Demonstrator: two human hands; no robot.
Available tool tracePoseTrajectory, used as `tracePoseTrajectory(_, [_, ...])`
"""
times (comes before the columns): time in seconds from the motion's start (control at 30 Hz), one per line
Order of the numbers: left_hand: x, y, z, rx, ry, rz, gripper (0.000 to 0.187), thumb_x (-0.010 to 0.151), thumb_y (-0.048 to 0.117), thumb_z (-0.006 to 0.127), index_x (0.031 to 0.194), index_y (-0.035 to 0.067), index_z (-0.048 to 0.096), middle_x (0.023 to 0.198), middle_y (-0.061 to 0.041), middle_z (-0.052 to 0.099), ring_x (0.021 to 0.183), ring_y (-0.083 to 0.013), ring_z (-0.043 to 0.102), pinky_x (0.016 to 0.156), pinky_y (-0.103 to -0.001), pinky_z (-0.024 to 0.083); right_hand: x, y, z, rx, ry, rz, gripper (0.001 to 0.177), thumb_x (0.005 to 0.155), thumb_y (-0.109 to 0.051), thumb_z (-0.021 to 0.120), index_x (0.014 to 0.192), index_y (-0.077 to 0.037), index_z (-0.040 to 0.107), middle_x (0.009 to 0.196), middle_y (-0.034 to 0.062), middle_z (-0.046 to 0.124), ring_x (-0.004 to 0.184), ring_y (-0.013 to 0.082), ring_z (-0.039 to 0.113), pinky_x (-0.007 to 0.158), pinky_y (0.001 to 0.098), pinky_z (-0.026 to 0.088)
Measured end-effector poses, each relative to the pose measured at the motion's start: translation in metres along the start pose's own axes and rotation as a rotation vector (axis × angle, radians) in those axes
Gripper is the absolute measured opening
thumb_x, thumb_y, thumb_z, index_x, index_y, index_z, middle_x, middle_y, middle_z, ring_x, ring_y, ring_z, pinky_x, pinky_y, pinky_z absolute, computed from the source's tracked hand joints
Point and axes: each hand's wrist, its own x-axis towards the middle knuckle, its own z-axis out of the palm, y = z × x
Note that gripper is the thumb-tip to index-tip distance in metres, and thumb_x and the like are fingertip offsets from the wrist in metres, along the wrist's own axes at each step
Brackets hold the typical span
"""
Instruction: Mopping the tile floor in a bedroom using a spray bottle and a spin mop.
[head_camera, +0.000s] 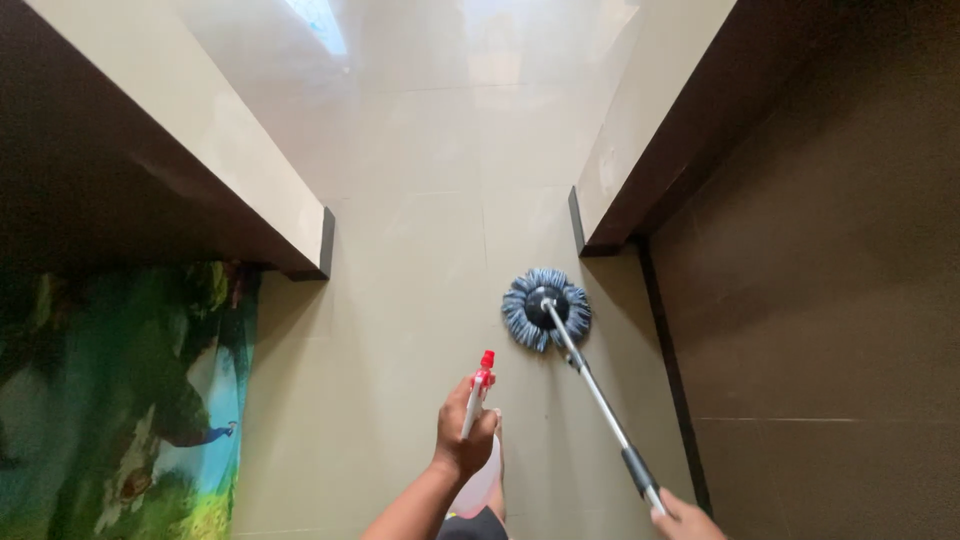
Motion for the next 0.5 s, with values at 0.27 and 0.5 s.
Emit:
tracePoseTrajectory(0.27, [0.063, -0.017, 0.012, 0.076, 0.02, 0.129, 0.048, 0.071, 0.009, 0.056, 0.118, 0.007, 0.064, 0.102, -0.016, 0.068, 0.096, -0.0358, 0.067, 0.087, -0.041, 0.054, 0.025, -0.296, 0.054, -0.03, 0.288, 0.052, 0.023, 0.103, -0.035, 0.053, 0.124, -0.029, 0.058, 0.068, 0.009, 0.054, 0.044, 0.0188, 0.046, 0.043, 0.0379, 0.041])
tracePoseTrajectory(0.5, [0.101, -0.023, 0.006, 0.126, 0.032, 0.003, 0.049, 0.069, 0.009, 0.054, 0.117, 0.008, 0.063, 0.099, -0.015, 0.066, 0.088, -0.0359, 0.064, 0.081, -0.043, 0.055, 0.121, -0.457, 0.022, -0.057, 0.248, 0.045, 0.025, 0.103, -0.039, 0.053, 0.107, -0.015, 0.056, 0.07, 0.0061, 0.057, 0.047, 0.0157, 0.048, 0.045, 0.0373, 0.042])
